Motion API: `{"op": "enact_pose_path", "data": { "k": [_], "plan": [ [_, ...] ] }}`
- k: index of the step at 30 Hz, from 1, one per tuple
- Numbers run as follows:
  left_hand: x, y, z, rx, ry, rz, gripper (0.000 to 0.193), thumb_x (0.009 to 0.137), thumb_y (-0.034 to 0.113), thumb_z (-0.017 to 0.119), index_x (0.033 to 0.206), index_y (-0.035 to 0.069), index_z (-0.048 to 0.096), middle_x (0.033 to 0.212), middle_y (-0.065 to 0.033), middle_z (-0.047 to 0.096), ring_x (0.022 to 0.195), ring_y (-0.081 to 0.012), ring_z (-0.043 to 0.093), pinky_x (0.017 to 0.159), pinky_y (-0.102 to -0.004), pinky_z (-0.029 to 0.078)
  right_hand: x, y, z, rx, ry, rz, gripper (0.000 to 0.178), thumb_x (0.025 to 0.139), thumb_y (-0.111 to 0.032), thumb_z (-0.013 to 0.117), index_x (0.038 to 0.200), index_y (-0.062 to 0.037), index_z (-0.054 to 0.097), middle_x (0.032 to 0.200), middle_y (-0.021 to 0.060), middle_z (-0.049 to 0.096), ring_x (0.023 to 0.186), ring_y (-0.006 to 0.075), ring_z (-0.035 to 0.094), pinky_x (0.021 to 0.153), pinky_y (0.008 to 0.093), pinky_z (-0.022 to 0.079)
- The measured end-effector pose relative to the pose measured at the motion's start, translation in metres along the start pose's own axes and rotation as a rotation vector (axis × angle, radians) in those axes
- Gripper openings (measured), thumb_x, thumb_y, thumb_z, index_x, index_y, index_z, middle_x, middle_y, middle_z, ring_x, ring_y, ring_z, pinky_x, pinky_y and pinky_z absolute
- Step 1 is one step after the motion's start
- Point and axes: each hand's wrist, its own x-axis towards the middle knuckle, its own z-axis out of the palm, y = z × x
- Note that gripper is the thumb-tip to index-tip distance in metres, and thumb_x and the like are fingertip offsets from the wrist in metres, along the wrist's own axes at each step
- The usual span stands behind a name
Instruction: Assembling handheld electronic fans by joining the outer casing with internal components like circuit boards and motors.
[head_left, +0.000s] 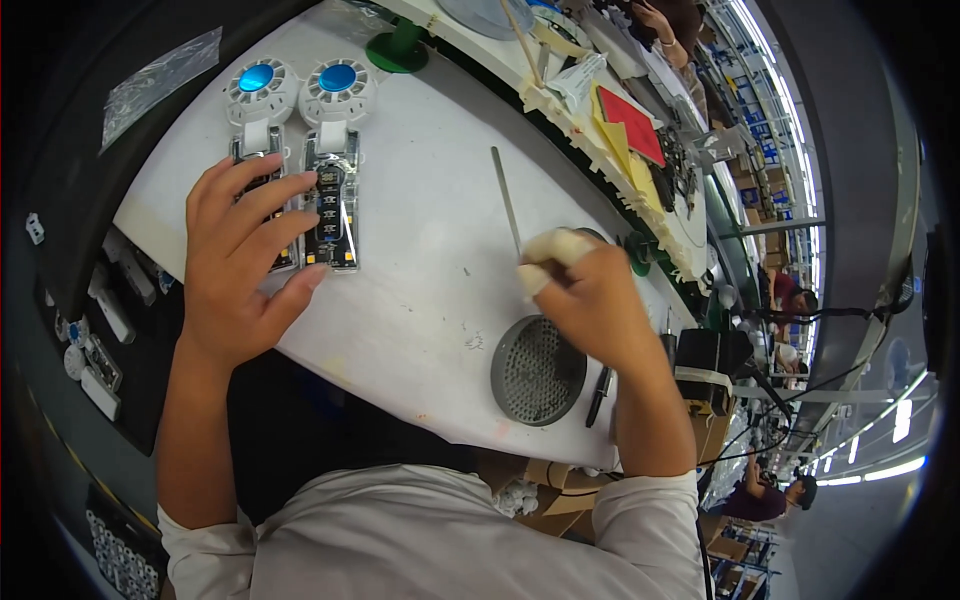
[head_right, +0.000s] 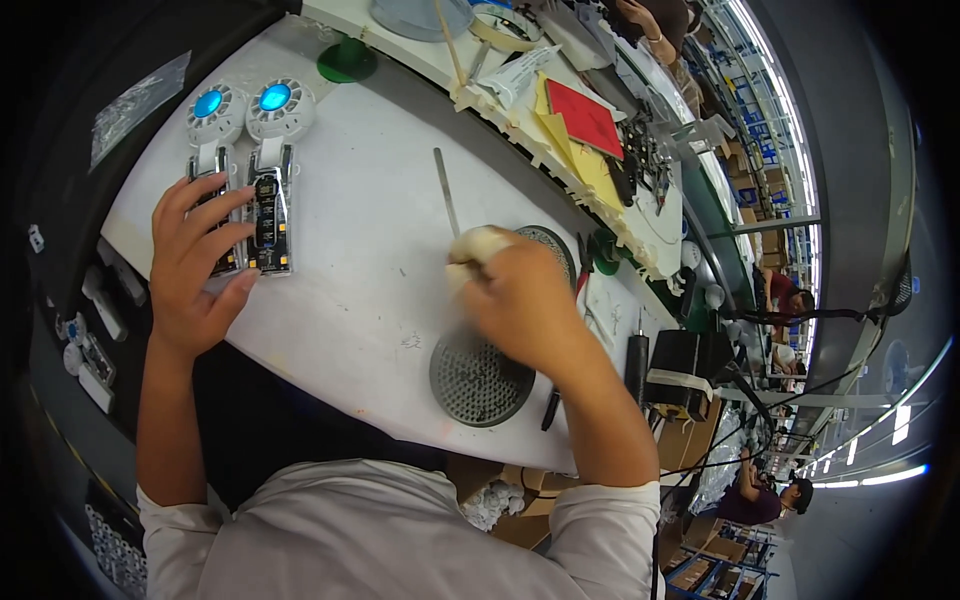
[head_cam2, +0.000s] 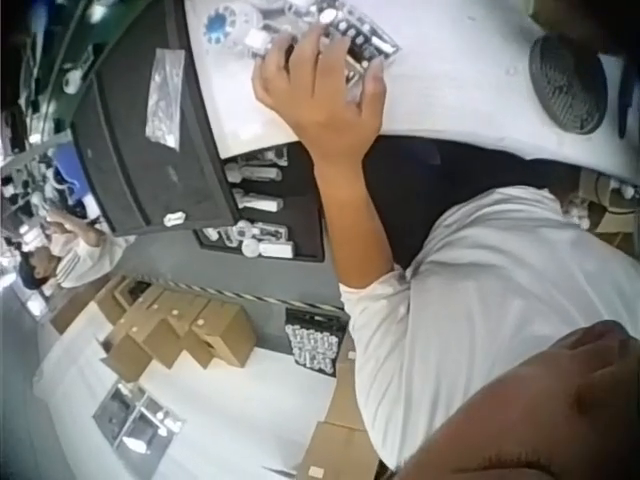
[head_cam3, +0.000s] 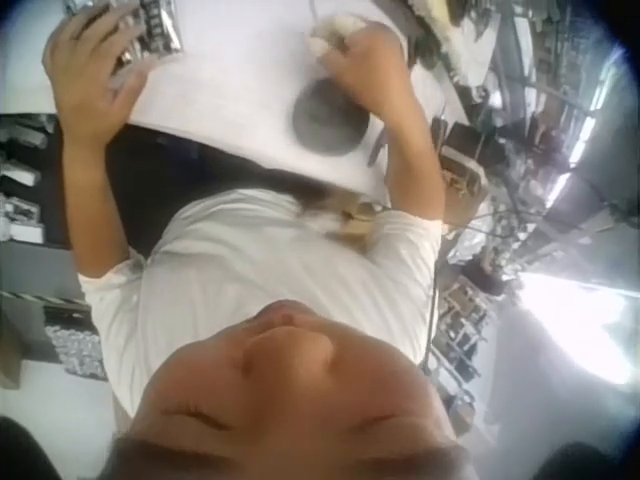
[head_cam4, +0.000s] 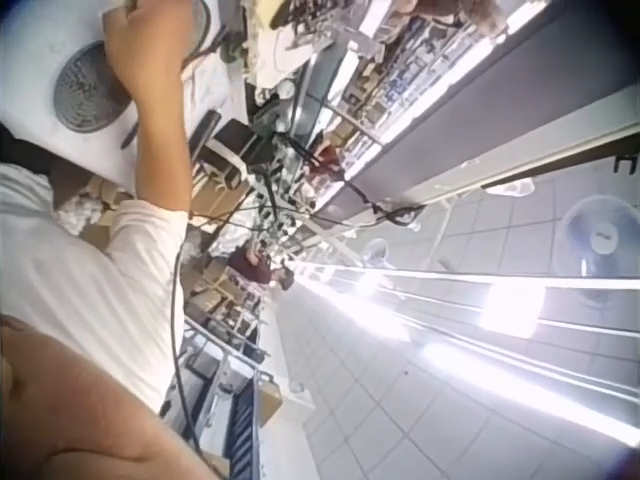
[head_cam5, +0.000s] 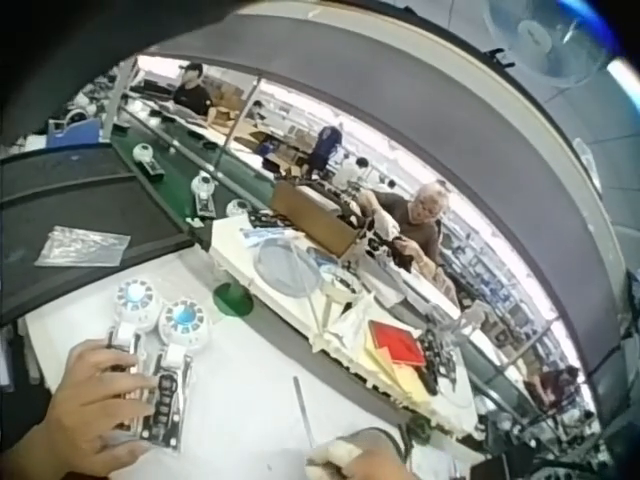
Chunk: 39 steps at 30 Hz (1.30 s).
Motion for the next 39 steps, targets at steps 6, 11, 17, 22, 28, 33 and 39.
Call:
{"op": "enact_pose_path", "data": {
  "k": [6,11,17,22,28,33,39],
  "plan": [
    [-0.007,-0.01,-0.002,-0.027,0.038,0.008,0.028,0.071,0.02,0.071,0.094,0.004,0.065,0.116,-0.0119,0.065,0.117,-0.0346,0.053,0.103,-0.0524,0.033,0.021,-0.019,0.035,-0.189,-0.091,-0.086,0.018,0.08,-0.012,0.065,0.092,0.0012,0.065,0.084,0.0192,0.064,0.074,0.0323,0.064,0.068,0.0376,0.051],
    [-0.013,-0.016,0.002,-0.104,0.162,0.055,0.026,0.071,0.015,0.071,0.094,0.005,0.064,0.113,-0.0122,0.064,0.108,-0.033,0.057,0.093,-0.0477,0.042,0.026,-0.018,0.044,-0.394,-0.169,-0.087,0.02,0.073,-0.011,0.064,0.089,0.0009,0.065,0.086,0.0247,0.063,0.076,0.0411,0.062,0.07,0.0452,0.05],
    [-0.107,-0.046,-0.014,0.065,0.568,-0.325,0.02,0.076,0.009,0.066,0.095,0.003,0.063,0.104,-0.0159,0.063,0.092,-0.0313,0.059,0.081,-0.0411,0.047,0.006,0.0,0.012,-0.272,0.01,0.095,0.007,0.079,-0.005,0.062,0.08,0.0017,0.059,0.06,0.008,0.053,0.054,0.0164,0.052,0.052,0.0311,0.041],
    [-0.284,-0.14,-0.049,0.536,0.202,-1.121,0.035,0.083,0.023,0.067,0.106,-0.002,0.058,0.11,-0.0222,0.06,0.095,-0.0399,0.06,0.085,-0.0455,0.048,-0.05,0.059,-0.049,0.006,0.412,0.183,0.015,0.089,-0.007,0.061,0.082,0.0056,0.056,0.071,0.0064,0.053,0.064,0.0116,0.048,0.058,0.0288,0.041],
    [-0.286,-0.198,-0.051,0.581,0.114,-1.446,0.036,0.085,0.021,0.064,0.109,-0.003,0.056,0.108,-0.0234,0.062,0.09,-0.0418,0.063,0.081,-0.0475,0.051,-0.08,0.089,-0.036,-0.411,0.488,0.195,0.018,0.091,-0.01,0.063,0.087,0.0071,0.059,0.071,0.0085,0.056,0.064,0.0153,0.048,0.064,0.0266,0.041],
    [-0.332,-0.233,-0.077,-0.707,0.456,-1.624,0.041,0.08,0.019,0.064,0.115,0.0,0.052,0.099,-0.0167,0.063,0.083,-0.0319,0.066,0.072,-0.0415,0.055,-0.087,0.071,-0.023,-0.278,0.582,0.129,0.015,0.087,-0.009,0.064,0.086,0.0058,0.063,0.066,0.0119,0.057,0.058,0.0194,0.052,0.058,0.0299,0.044],
    [-0.274,-0.073,-0.101,-1.508,0.757,-0.993,0.054,0.087,0.034,0.064,0.127,0.004,0.044,0.089,-0.0115,0.06,0.074,-0.0238,0.062,0.065,-0.0359,0.055,-0.117,0.1,-0.017,-0.166,0.588,0.326,0.029,0.097,-0.015,0.058,0.114,0.0082,0.06,0.099,0.0076,0.064,0.088,0.0155,0.056,0.08,0.0271,0.046]
  ]
}}
